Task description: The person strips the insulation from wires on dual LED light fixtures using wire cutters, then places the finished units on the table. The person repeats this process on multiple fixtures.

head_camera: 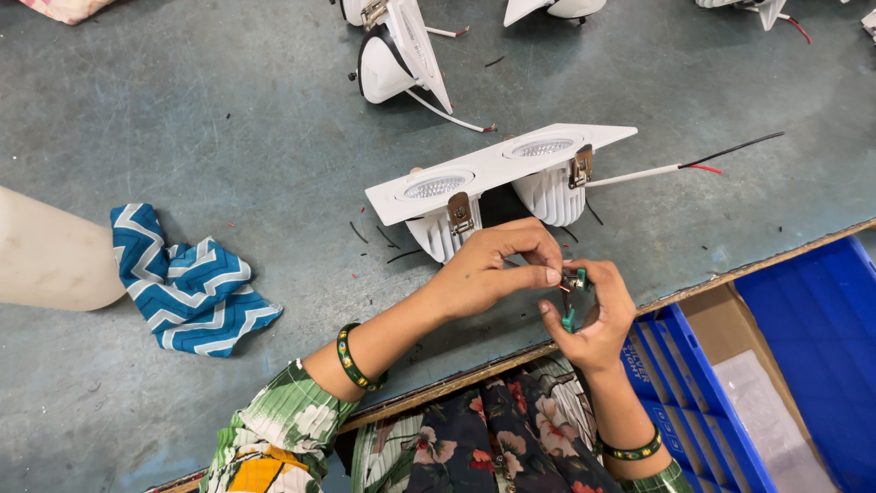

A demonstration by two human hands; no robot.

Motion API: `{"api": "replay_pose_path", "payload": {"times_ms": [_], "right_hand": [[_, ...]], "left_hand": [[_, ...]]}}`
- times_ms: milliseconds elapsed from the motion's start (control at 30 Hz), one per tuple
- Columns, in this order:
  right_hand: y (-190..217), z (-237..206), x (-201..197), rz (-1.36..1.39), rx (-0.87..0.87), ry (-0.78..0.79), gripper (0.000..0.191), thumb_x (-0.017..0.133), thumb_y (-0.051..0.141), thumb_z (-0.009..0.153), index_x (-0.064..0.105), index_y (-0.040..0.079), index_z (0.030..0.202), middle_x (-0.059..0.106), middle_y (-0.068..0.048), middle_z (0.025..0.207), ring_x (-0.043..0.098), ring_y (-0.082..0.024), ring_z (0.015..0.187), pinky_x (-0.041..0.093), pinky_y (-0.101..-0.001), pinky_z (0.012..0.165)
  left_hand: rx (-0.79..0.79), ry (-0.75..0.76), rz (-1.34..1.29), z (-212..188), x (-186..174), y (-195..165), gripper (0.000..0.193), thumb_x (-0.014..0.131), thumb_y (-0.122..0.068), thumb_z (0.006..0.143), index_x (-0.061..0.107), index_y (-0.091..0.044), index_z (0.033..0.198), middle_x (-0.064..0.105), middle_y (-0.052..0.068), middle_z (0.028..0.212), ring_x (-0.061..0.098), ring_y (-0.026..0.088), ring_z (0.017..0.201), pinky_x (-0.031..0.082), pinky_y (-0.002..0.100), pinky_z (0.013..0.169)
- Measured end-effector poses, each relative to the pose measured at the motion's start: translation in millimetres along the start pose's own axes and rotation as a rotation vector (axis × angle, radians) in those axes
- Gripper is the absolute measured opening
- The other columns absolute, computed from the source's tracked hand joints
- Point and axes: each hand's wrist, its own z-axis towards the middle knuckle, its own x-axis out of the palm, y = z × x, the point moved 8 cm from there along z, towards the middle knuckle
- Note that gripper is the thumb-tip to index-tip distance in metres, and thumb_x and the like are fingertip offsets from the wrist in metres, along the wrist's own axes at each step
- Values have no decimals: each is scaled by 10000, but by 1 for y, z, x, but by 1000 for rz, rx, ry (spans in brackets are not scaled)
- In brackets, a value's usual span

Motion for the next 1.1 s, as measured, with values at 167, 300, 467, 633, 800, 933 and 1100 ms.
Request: {"api": "replay_pose_path", "payload": {"times_ms": [167, 300, 467, 633, 800, 933, 1100], "right_hand": [[1, 0, -1, -23, 3, -23, 451, 804, 152, 753, 632, 3, 1143, 652, -126, 1010, 661, -235, 890, 530, -320, 825], [1, 0, -5, -52, 8, -57, 397, 825, 133, 772, 646, 15, 1106, 652, -107, 956, 655, -215, 831, 521, -308, 773], [2, 1, -13, -143, -11, -72, 320, 839, 130, 780, 678, 28, 1038, 648, -80, 892, 641, -189, 770, 501, -298, 714], [-1, 1, -18, -174, 36, -76, 280, 853, 126, 756, 705, 24, 970, 605, -58, 762, 573, -176, 622, 439, -288, 601], [-3, -2, -12, -88, -33, 3, 263, 835, 120, 763, 680, 36, 958, 625, -55, 791, 600, -152, 663, 449, -272, 621], [-26, -13, 1, 172, 107, 124, 325, 818, 120, 734, 677, 0, 1002, 637, -56, 852, 599, -121, 711, 471, -248, 662], [-58, -35, 29, 625, 436, 224, 441, 781, 98, 690, 649, -62, 1080, 625, -69, 931, 540, -108, 788, 434, -236, 710]], "left_hand": [[35, -2, 55, -1, -1, -7, 102, 707, -126, 953, 720, -32, 989, 670, 20, 1011, 653, 103, 980, 525, 261, 909], [5, -2, 6, -1, 1, -5, 101, 706, -124, 958, 717, -29, 992, 657, 16, 1003, 654, 97, 966, 531, 263, 902], [-13, 2, -1, -1, 1, -1, 109, 706, -136, 955, 710, -30, 984, 656, 11, 983, 660, 88, 949, 545, 263, 882], [16, 26, 105, 0, 4, -7, 131, 701, -159, 963, 690, -29, 969, 660, 15, 958, 658, 89, 921, 541, 265, 852], [30, 178, 272, -2, 8, -17, 217, 626, -251, 1014, 645, -36, 986, 646, 44, 883, 657, 133, 827, 516, 296, 776], [125, 207, 380, -3, 8, -26, 286, 593, -300, 1041, 640, -23, 983, 623, 74, 880, 608, 199, 821, 484, 334, 770], [144, 101, 305, -2, 4, -26, 302, 577, -309, 1061, 650, -34, 960, 628, 56, 866, 614, 179, 830, 493, 325, 812]]}}
